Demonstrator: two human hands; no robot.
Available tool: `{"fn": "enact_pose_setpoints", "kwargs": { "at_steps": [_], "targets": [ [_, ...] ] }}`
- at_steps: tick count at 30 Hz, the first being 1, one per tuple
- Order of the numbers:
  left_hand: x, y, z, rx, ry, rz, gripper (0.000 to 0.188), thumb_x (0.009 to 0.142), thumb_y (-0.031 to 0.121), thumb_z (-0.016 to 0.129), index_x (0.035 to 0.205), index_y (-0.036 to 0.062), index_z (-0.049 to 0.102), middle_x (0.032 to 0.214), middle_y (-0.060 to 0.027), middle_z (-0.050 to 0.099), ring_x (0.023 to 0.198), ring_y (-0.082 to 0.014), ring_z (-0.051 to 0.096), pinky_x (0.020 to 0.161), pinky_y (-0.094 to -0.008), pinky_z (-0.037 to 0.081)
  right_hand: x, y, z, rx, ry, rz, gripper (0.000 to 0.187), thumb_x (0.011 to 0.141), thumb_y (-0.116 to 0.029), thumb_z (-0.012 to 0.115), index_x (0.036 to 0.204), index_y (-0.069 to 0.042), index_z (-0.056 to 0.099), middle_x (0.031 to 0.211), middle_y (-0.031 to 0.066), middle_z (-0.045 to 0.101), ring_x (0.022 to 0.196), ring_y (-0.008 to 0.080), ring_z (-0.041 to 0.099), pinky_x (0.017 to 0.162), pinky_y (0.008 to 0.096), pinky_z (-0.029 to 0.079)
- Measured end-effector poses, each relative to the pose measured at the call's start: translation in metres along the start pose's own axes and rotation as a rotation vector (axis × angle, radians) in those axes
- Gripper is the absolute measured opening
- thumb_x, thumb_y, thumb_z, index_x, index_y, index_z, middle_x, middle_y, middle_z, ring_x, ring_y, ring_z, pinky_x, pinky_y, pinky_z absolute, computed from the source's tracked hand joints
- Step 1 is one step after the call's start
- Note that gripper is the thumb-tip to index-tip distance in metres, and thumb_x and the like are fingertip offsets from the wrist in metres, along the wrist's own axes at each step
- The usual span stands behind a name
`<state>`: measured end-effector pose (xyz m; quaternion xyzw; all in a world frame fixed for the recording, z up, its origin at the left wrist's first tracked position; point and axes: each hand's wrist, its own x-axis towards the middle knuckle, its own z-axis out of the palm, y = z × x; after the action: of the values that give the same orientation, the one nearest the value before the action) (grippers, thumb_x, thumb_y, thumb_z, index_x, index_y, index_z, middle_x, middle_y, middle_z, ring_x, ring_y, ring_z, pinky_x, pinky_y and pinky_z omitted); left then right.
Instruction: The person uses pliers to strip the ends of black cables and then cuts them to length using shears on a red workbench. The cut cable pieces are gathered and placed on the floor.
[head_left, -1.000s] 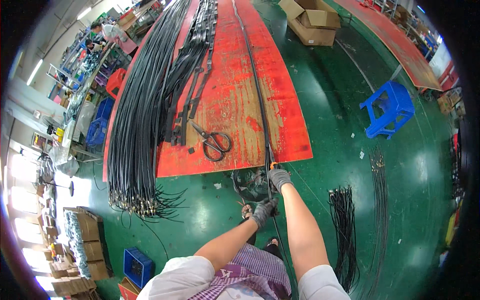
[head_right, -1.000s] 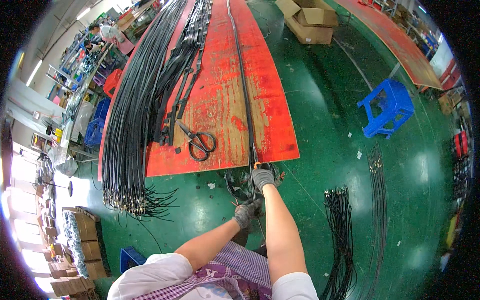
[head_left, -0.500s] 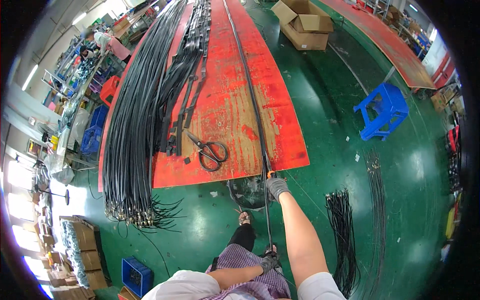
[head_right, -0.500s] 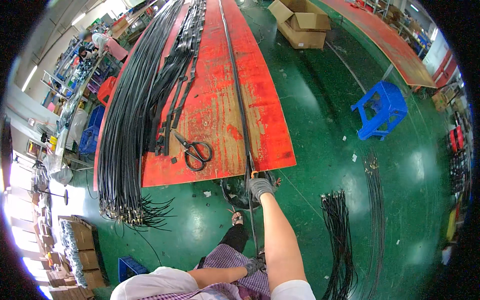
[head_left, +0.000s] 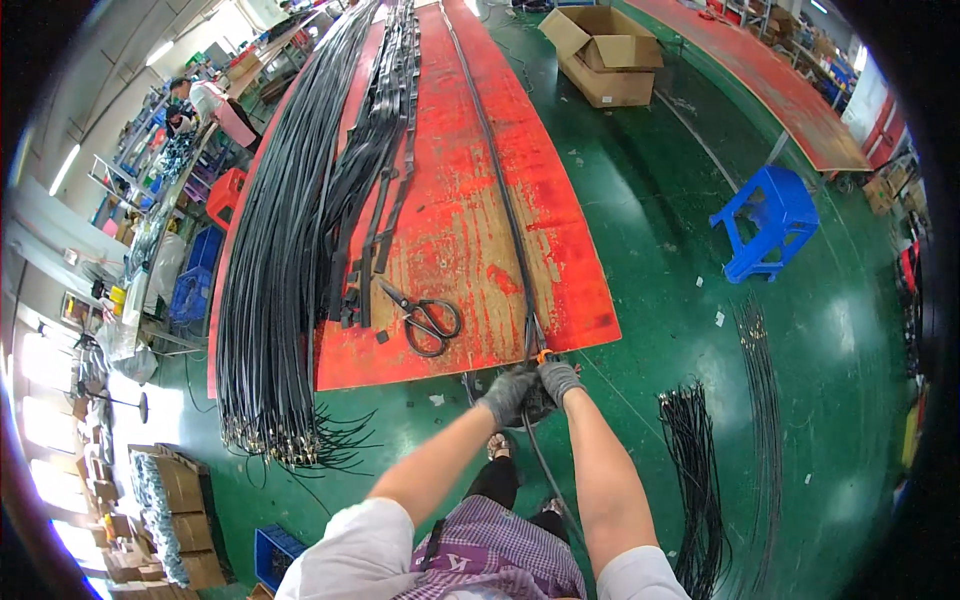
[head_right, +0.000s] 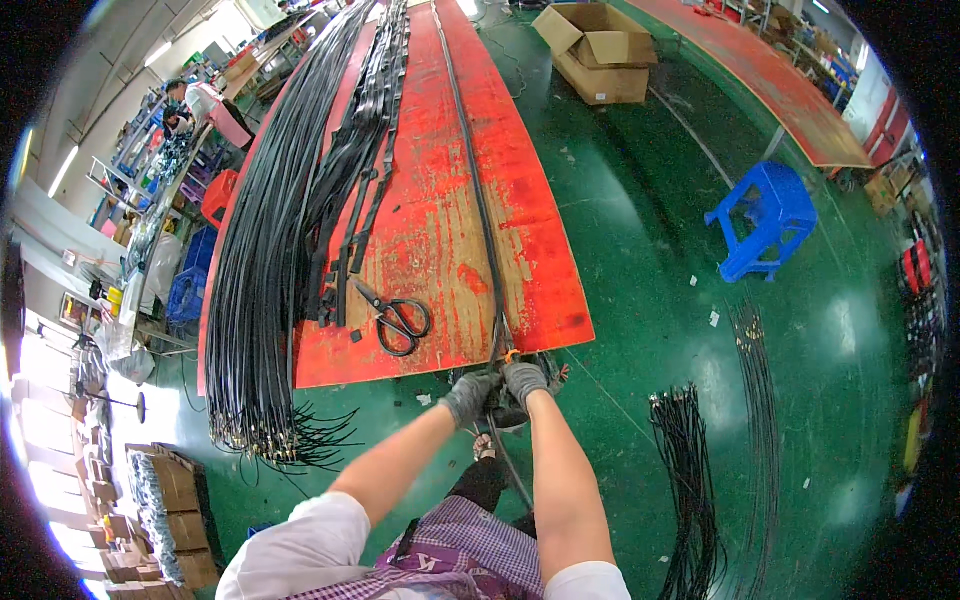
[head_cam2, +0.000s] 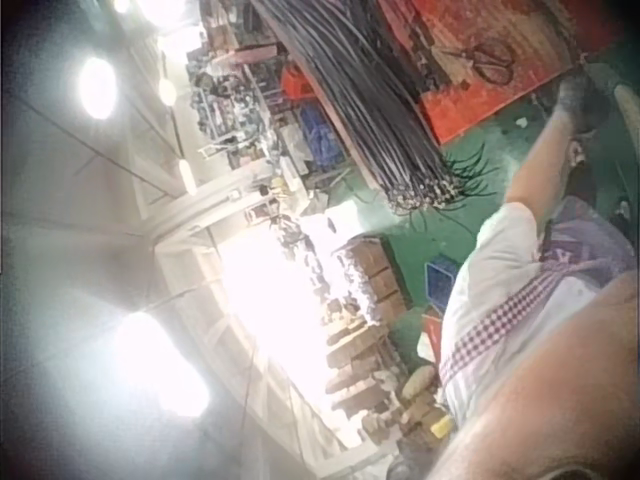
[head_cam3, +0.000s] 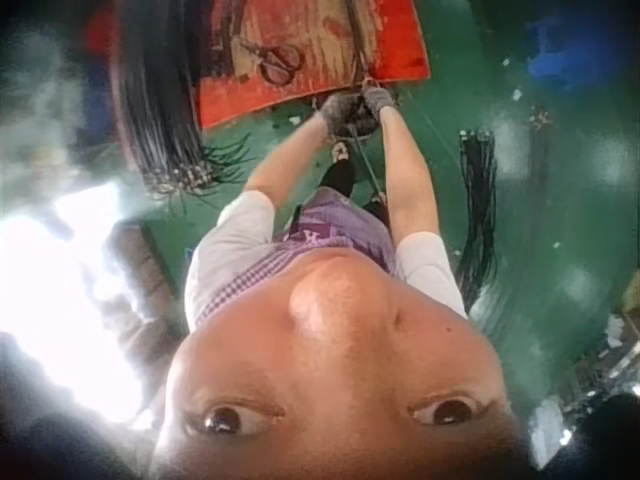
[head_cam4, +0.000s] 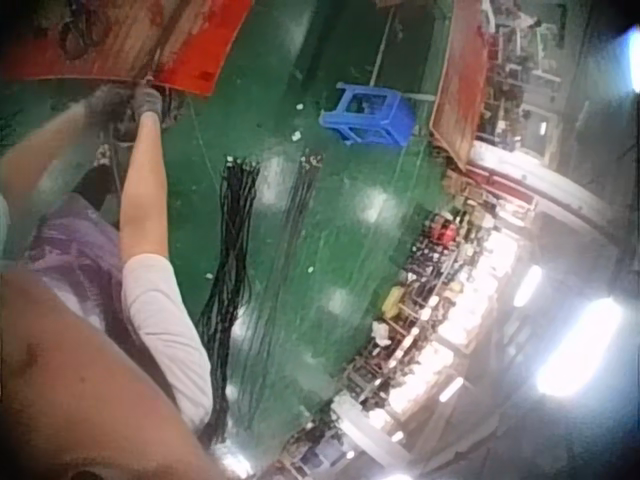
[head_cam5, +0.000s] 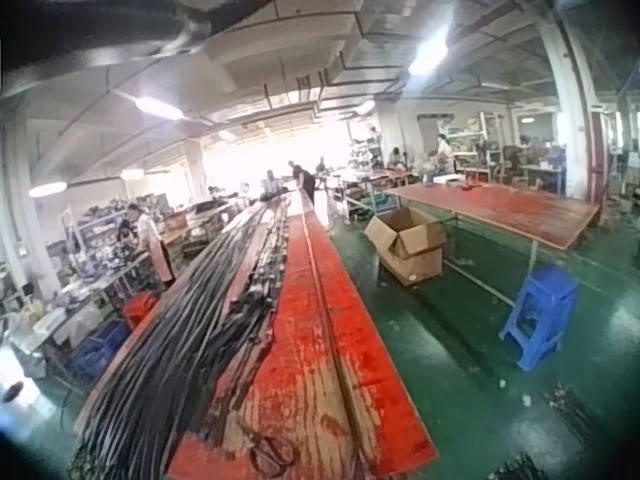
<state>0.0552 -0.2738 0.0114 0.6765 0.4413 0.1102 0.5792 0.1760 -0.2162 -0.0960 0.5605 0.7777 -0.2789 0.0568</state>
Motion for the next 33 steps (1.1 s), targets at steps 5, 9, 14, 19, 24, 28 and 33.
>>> {"fn": "enact_pose_setpoints", "kwargs": {
  "at_steps": [5,9,14,19,24,28,33],
  "targets": [
    [-0.062,-0.178,0.097,0.477,-0.104,0.300,0.022,0.073,0.018,0.055,0.087,0.0016,0.050,0.078,-0.0095,0.055,0.066,-0.0172,0.055,0.058,-0.0269,0.044,-0.027,-0.056,-0.046,0.316,-0.039,0.019,0.018,0.072,-0.017,0.042,0.071,-0.004,0.056,0.066,0.0161,0.056,0.061,0.0260,0.056,0.053,0.0361,0.044],
    [-0.057,-0.123,0.179,-1.061,0.151,-0.690,0.024,0.077,0.027,0.053,0.084,0.0033,0.054,0.074,-0.0044,0.055,0.059,-0.0178,0.050,0.057,-0.0327,0.041,-0.008,-0.009,0.001,0.260,-0.028,0.033,0.020,0.073,-0.017,0.040,0.071,-0.004,0.055,0.065,0.0150,0.055,0.061,0.0249,0.056,0.050,0.0362,0.043],
    [-0.062,-0.152,0.226,1.049,-0.106,0.056,0.030,0.078,0.021,0.045,0.102,0.0031,0.044,0.085,-0.0094,0.055,0.074,-0.0190,0.054,0.059,-0.0296,0.043,-0.032,-0.040,-0.034,0.008,0.068,-0.228,0.022,0.072,-0.020,0.042,0.074,-0.006,0.059,0.069,0.0169,0.057,0.067,0.0258,0.057,0.061,0.0368,0.043],
    [-0.044,-0.169,0.225,-0.396,0.218,-0.410,0.035,0.077,0.021,0.047,0.108,0.0034,0.045,0.091,-0.0075,0.056,0.075,-0.0180,0.056,0.061,-0.0273,0.044,-0.007,0.004,0.028,0.723,0.148,0.054,0.020,0.071,-0.021,0.043,0.061,-0.006,0.051,0.054,0.0108,0.049,0.043,0.0217,0.047,0.039,0.0339,0.037],
    [-0.042,-0.090,0.149,-0.853,0.360,-0.591,0.031,0.076,0.030,0.054,0.089,0.0026,0.055,0.071,-0.0073,0.057,0.059,-0.0149,0.053,0.056,-0.0280,0.043,-0.033,-0.040,-0.028,1.256,-0.114,0.612,0.020,0.069,-0.022,0.045,0.054,-0.009,0.045,0.044,0.0049,0.042,0.032,0.0171,0.040,0.030,0.0310,0.032],
    [-0.048,-0.091,0.194,-1.021,0.219,-0.592,0.025,0.073,0.023,0.058,0.087,0.0028,0.056,0.070,-0.0046,0.056,0.055,-0.0119,0.050,0.050,-0.0256,0.041,-0.006,0.008,0.030,0.918,0.085,0.171,0.019,0.068,-0.022,0.045,0.055,-0.009,0.045,0.044,0.0044,0.041,0.032,0.0168,0.040,0.030,0.0309,0.032],
    [-0.073,-0.180,0.262,-1.151,0.334,-0.518,0.022,0.075,0.016,0.055,0.093,0.0032,0.054,0.069,-0.0046,0.055,0.057,-0.0128,0.050,0.052,-0.0274,0.042,0.002,-0.013,0.037,0.825,0.100,0.023,0.019,0.068,-0.023,0.045,0.056,-0.009,0.046,0.044,0.0045,0.042,0.032,0.0173,0.041,0.031,0.0311,0.034]
  ]
}}
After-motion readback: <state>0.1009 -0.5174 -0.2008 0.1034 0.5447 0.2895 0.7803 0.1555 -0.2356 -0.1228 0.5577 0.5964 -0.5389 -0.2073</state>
